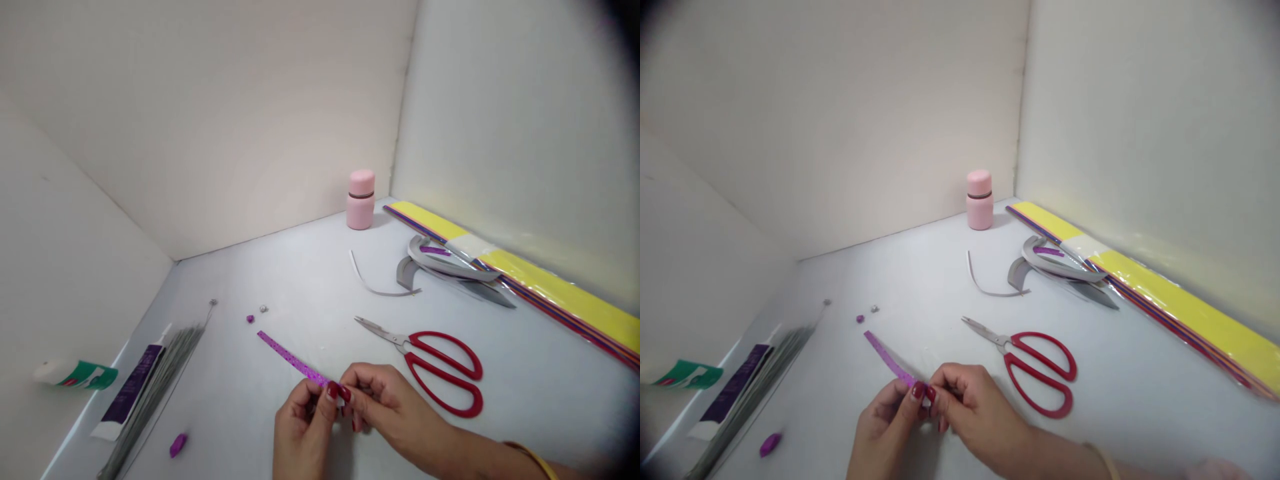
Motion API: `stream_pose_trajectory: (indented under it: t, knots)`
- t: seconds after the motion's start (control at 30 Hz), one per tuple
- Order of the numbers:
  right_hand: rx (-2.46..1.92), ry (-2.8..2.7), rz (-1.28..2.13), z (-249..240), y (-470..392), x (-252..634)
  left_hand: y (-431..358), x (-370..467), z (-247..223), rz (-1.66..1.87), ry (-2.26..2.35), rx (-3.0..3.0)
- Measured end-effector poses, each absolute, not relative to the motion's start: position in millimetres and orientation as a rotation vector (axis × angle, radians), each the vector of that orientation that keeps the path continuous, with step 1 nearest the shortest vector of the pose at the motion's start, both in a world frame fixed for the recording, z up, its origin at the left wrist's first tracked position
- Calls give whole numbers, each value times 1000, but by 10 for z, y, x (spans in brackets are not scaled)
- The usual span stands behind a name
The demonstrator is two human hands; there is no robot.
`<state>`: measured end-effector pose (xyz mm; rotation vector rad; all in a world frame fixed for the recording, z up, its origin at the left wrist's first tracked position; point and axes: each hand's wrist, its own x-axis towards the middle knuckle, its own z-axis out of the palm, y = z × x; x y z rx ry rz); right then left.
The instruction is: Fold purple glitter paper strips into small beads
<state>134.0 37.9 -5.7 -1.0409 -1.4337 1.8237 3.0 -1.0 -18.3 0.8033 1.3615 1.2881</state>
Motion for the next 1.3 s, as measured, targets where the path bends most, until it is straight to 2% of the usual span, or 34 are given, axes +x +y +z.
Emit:
stream_pose_trajectory:
  t: [0.23, 0.5, 0.97, 1.03, 1.2, 1.3]
  knots:
    - [-977, -1446, 1858, -96, 379, 1357, 5, 20, -173, 1361, 1371, 711]
    - [-1009, -1421, 1852, -29, 387, 1352, 23, 15, -232, 1283, 1256, 530]
    - [-977, -1490, 1805, -80, 423, 1380, 12, 14, -160, 1312, 1291, 743]
    - [-994, -1542, 1705, -83, 435, 1411, 11, 10, -171, 1308, 1279, 722]
    - [-845, -2012, 1104, -42, 482, 1529, 10, 15, -176, 1206, 1184, 676]
    - [-777, -2229, 945, -20, 510, 1563, 18, 26, -158, 1172, 1117, 618]
